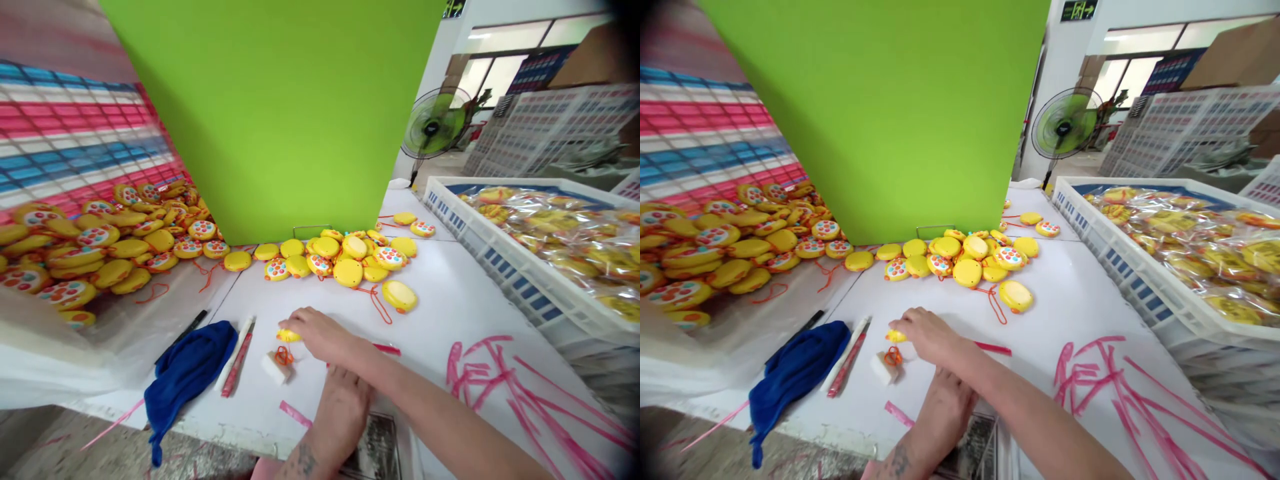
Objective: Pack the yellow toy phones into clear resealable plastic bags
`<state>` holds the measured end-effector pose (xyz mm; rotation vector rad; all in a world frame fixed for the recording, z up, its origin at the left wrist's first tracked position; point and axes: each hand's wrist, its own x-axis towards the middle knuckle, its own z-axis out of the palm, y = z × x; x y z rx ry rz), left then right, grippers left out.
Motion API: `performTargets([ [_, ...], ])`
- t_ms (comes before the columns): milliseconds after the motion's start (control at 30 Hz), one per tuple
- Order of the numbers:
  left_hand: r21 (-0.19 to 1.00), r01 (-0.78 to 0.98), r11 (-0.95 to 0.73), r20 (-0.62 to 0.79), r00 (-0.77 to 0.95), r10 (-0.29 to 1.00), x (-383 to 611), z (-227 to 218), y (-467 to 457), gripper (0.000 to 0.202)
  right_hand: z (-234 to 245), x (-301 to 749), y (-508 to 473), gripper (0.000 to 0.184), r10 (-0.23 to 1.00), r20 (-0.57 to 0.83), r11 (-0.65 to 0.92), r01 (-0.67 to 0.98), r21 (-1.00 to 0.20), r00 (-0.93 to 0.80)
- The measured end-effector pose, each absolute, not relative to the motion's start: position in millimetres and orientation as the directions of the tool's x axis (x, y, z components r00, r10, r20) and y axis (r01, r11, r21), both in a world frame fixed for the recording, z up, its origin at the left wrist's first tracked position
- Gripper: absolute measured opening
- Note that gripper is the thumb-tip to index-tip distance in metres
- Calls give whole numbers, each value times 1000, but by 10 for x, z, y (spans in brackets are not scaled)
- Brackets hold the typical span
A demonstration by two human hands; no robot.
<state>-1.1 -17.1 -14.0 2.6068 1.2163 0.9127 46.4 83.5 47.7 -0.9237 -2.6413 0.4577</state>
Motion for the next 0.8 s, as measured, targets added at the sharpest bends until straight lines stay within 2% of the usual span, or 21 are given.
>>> performTargets([
  [67, 366, 681, -634, 382, 512, 770, -16, -126, -181, 11, 479, 598, 891, 53, 735, 222, 645, 561, -518, -641],
  [200, 410, 713, -569, 241, 517, 821, -20, -81, -198, 6, 465, 1197, 848, 46, 907, 224, 400, 566, -721, -356],
  [233, 434, 706, -559, 234, 511, 827, -21, -71, -202, 10, 451, 1381, 799, 44, 937, 199, 330, 537, -777, -288],
  [333, 488, 696, -527, 231, 480, 847, -22, -69, -212, 40, 413, 1902, 576, 44, 980, 52, 120, 369, -921, -190],
  [433, 529, 699, -482, 222, 435, 873, -28, -95, -215, 66, 429, 2250, 299, 46, 968, -85, -9, 305, -952, -236],
  [500, 550, 690, -471, 230, 417, 879, -33, -104, -210, 68, 459, 2345, 150, 48, 944, -148, -67, 268, -961, -295],
  [567, 531, 683, -502, 252, 438, 863, -35, -95, -203, 54, 469, 2340, 71, 50, 942, -178, -128, 186, -974, -286],
  [667, 444, 688, -574, 263, 512, 817, -31, -62, -200, 16, 399, 2224, 94, 52, 973, -175, -165, 77, -983, -148],
  [733, 406, 680, -611, 262, 553, 791, -30, -43, -208, 10, 310, 2130, 167, 55, 982, -158, -152, 70, -986, -105],
  [800, 397, 661, -636, 277, 575, 770, -34, -37, -218, 13, 227, 2051, 248, 55, 981, -150, -138, 99, -985, -120],
])
